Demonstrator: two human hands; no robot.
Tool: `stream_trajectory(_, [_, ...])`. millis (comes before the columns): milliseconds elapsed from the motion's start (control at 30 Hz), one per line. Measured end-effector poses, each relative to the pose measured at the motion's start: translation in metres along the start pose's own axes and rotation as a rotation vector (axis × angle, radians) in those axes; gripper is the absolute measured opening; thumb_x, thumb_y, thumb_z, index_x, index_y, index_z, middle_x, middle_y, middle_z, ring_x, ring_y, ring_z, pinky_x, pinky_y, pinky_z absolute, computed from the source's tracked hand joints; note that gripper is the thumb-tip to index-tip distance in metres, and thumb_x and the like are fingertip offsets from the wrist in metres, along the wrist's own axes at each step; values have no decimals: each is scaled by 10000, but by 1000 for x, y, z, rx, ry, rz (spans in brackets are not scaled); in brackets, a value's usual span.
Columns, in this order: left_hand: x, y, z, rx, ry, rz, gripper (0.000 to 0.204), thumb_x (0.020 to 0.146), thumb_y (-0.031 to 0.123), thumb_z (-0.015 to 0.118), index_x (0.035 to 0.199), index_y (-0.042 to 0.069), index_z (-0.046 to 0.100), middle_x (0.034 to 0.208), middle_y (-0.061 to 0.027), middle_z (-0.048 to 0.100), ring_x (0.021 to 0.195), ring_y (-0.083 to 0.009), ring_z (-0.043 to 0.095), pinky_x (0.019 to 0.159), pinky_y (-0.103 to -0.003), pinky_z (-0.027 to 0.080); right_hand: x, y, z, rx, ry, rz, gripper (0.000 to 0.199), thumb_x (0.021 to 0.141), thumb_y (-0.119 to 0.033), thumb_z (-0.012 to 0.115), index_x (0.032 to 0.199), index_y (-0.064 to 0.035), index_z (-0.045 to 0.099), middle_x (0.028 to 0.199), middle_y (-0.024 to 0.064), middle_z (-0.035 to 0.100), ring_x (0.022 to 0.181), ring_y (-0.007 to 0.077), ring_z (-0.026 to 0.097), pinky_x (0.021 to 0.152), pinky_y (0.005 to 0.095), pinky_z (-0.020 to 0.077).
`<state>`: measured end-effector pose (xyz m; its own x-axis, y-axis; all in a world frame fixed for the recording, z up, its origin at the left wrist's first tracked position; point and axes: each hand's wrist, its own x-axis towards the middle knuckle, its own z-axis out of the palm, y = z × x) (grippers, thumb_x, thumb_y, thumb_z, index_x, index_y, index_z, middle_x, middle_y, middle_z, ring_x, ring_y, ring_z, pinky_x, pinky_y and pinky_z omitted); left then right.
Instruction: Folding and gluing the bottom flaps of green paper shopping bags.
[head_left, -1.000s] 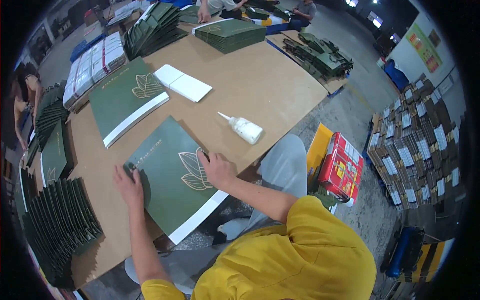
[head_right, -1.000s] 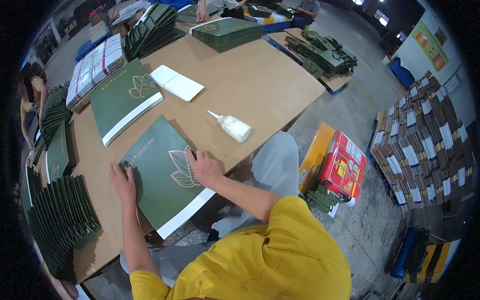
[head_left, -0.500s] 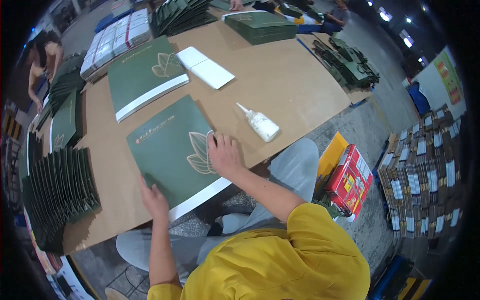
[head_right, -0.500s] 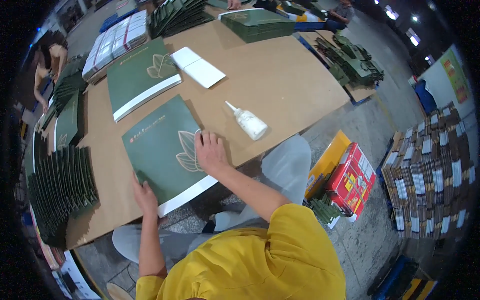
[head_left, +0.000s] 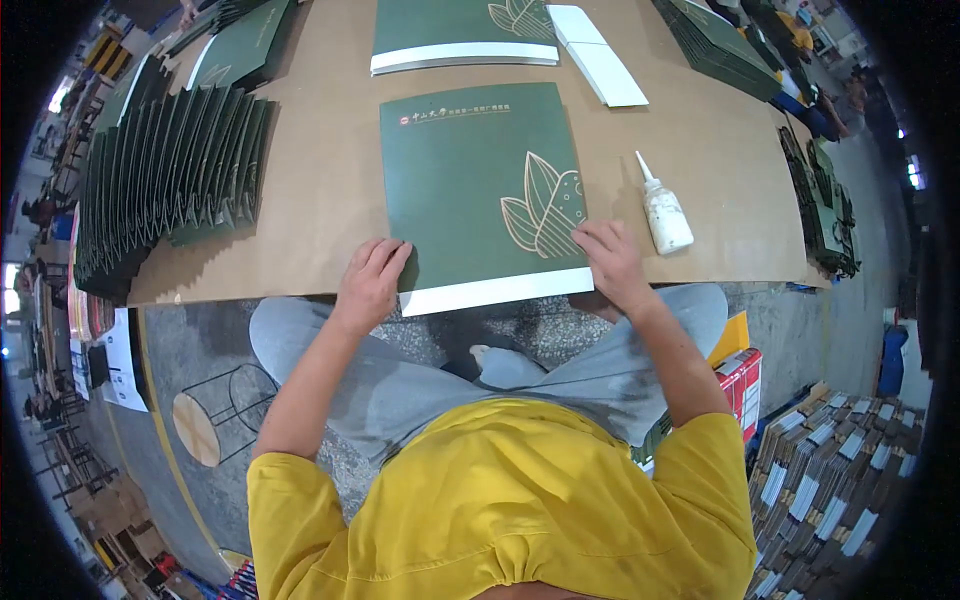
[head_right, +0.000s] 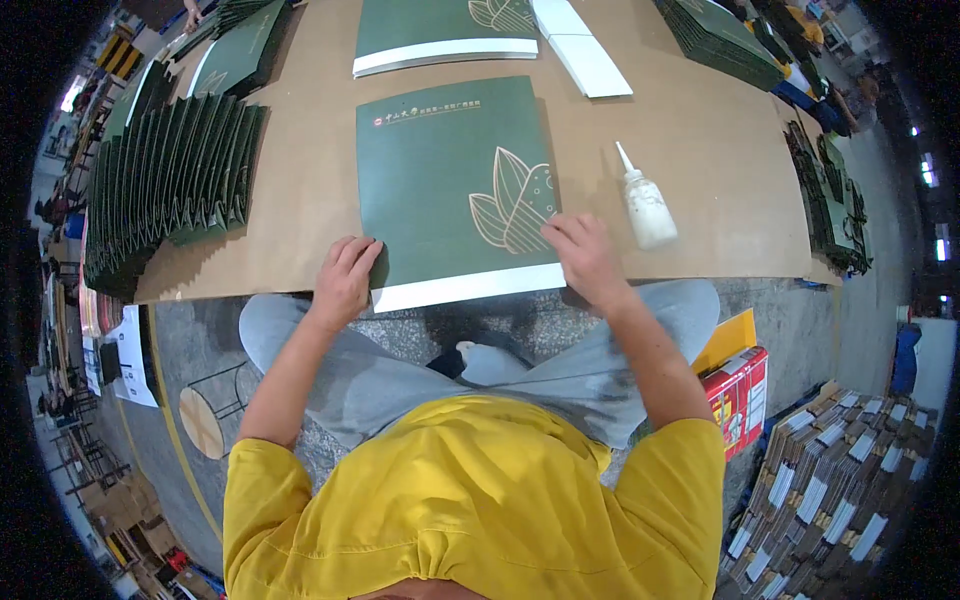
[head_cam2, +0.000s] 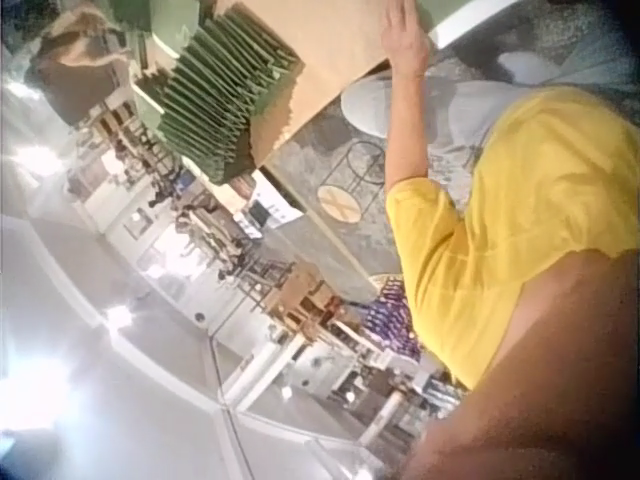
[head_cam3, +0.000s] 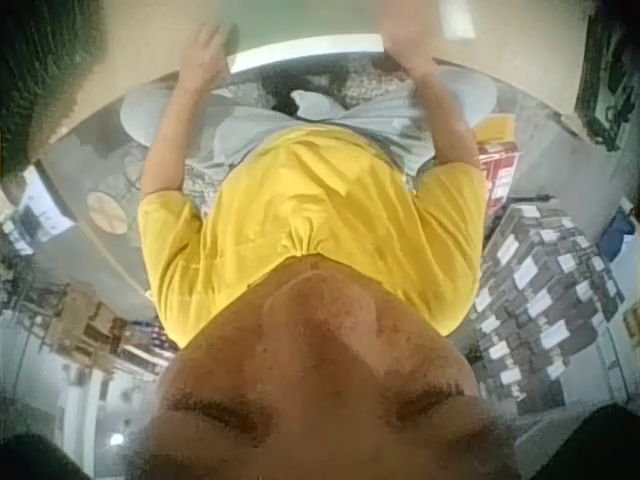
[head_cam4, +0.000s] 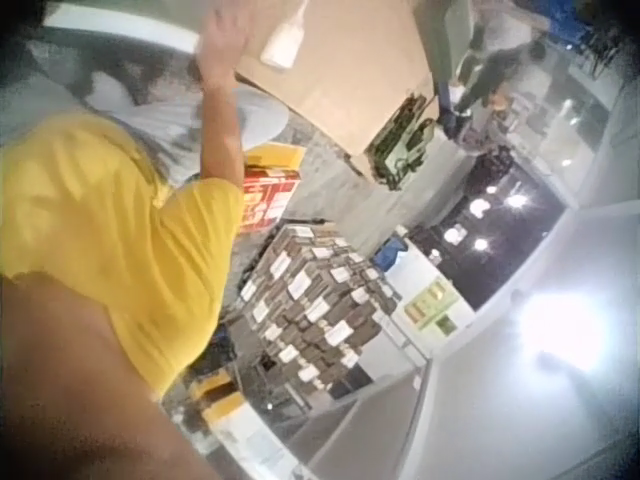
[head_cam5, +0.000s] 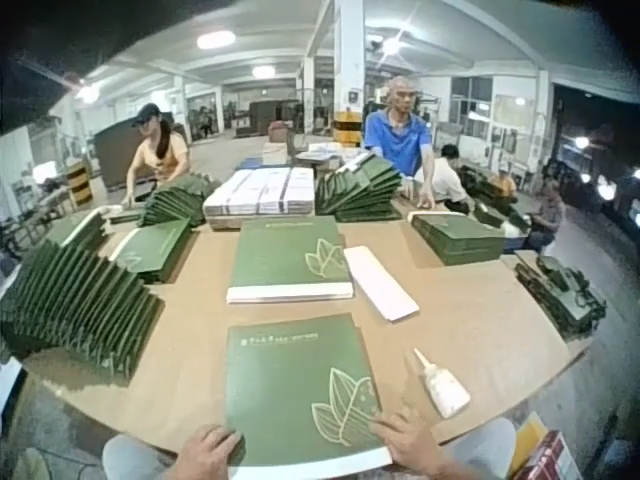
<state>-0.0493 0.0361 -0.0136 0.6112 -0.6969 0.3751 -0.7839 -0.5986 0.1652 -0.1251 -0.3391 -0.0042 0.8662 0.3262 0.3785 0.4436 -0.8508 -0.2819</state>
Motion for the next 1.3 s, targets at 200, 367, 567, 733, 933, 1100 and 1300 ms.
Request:
stream_trajectory(200, [-4, -4, -25, -32, -143, 104, 411, 708, 7, 592, 1119, 14, 577, 1160, -119, 567, 1070, -295, 520, 933, -361, 451, 10, -9, -32, -84, -63, -219, 377, 719, -46, 561, 1092, -78, 604, 1116, 44, 586, 947, 267, 517, 826, 395, 412])
stream_trajectory(367, [-9, -14, -6, -324, -80, -86, 425, 695, -3, 617, 1117, 20, 579, 1120, -110, 614, 1026, -301, 560, 898, -355, 476, -11, 3, -12, 120, -108, -12, 369, 723, -35, 541, 1086, -73, 599, 1109, 59, 601, 944, 282, 518, 832, 390, 414])
stream_trajectory(567, [-4, 1, -16, -100, -93, -27, 396, 706, 4, 592, 1102, 17, 583, 1113, -100, 593, 1048, -282, 536, 896, -366, 462, -2, -14, -21, 109, -130, -78, 347, 714, 0, 518, 1053, -34, 582, 1089, 104, 579, 953, 297, 523, 836, 387, 426])
stream_trajectory(733, [-2, 10, -14, 60, -126, -14, 377, 711, 22, 560, 1087, 13, 582, 1059, -85, 541, 1073, -269, 475, 910, -403, 407, 0, -12, -18, 40, -146, -134, 325, 714, -30, 533, 1036, -26, 575, 1037, 113, 576, 949, 302, 534, 846, 393, 434])
stream_trajectory(933, [4, 14, -17, 99, -160, -64, 373, 691, 22, 570, 1064, 32, 576, 1016, -87, 534, 1061, -273, 456, 920, -403, 368, 1, -3, -16, 97, -216, -110, 276, 715, -32, 546, 990, -29, 576, 997, 111, 572, 920, 300, 546, 792, 377, 463])
stream_trajectory(1100, [7, 10, -18, 88, -198, -98, 369, 649, 14, 603, 1016, 44, 589, 986, -80, 557, 1017, -275, 474, 877, -397, 378, 12, -4, -21, 114, -289, -103, 277, 705, -29, 559, 979, -57, 585, 1000, 93, 577, 906, 296, 551, 778, 381, 462])
stream_trajectory(1300, [19, -12, -17, -242, -215, -245, 204, 646, 34, 619, 837, 83, 671, 813, -87, 617, 861, -303, 525, 769, -402, 433, 14, 14, -21, 335, -303, 132, 261, 721, 21, 534, 962, -39, 611, 911, 111, 610, 896, 291, 569, 780, 360, 463])
